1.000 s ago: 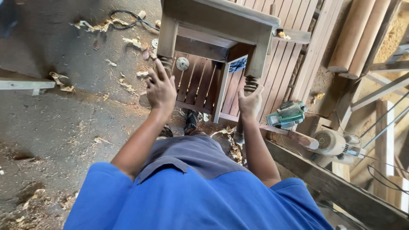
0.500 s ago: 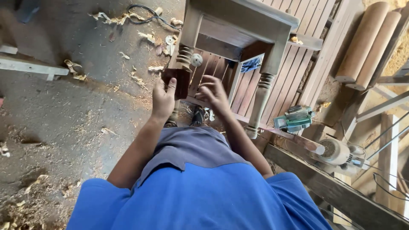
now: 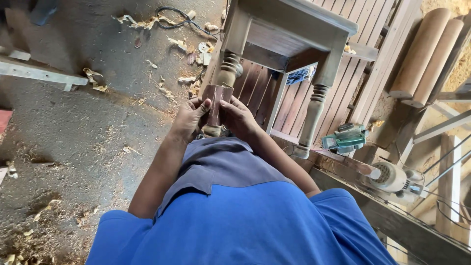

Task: Sanding the legs and frame of a wooden chair using sandpaper

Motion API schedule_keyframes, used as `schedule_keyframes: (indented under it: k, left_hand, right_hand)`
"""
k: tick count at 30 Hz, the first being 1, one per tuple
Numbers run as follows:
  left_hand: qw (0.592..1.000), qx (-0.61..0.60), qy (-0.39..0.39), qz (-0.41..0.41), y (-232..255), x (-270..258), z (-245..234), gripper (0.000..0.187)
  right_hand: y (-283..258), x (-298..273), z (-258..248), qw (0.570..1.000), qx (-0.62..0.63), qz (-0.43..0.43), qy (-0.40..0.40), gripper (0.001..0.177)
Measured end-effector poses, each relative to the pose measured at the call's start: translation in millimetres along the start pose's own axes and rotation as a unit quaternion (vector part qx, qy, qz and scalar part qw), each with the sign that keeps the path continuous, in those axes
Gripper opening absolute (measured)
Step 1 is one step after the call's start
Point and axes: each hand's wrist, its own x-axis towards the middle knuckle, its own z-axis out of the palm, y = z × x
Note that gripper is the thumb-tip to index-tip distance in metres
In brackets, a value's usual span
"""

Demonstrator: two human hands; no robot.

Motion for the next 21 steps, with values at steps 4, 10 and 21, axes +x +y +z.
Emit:
schedule_keyframes:
  k: [4, 10, 21]
  left_hand:
    - [0.978, 0.193, 0.039, 0.064, -13, 12, -33, 0.039]
    - [0.927, 0.353, 0.038, 0.12, 13, -8, -33, 0.034]
    - [0.95, 0.283, -0.037, 0.124, 47, -11, -46, 0.025]
  right_hand:
    - [2, 3, 15, 0.991, -0.122, -0.046, 0.014, 0.022]
    - [23, 17, 3, 0.959, -0.27, -0.075, -0.051, 0.049]
    - [26, 29, 12, 0.95, -0.295, -0.021, -0.1, 0.041]
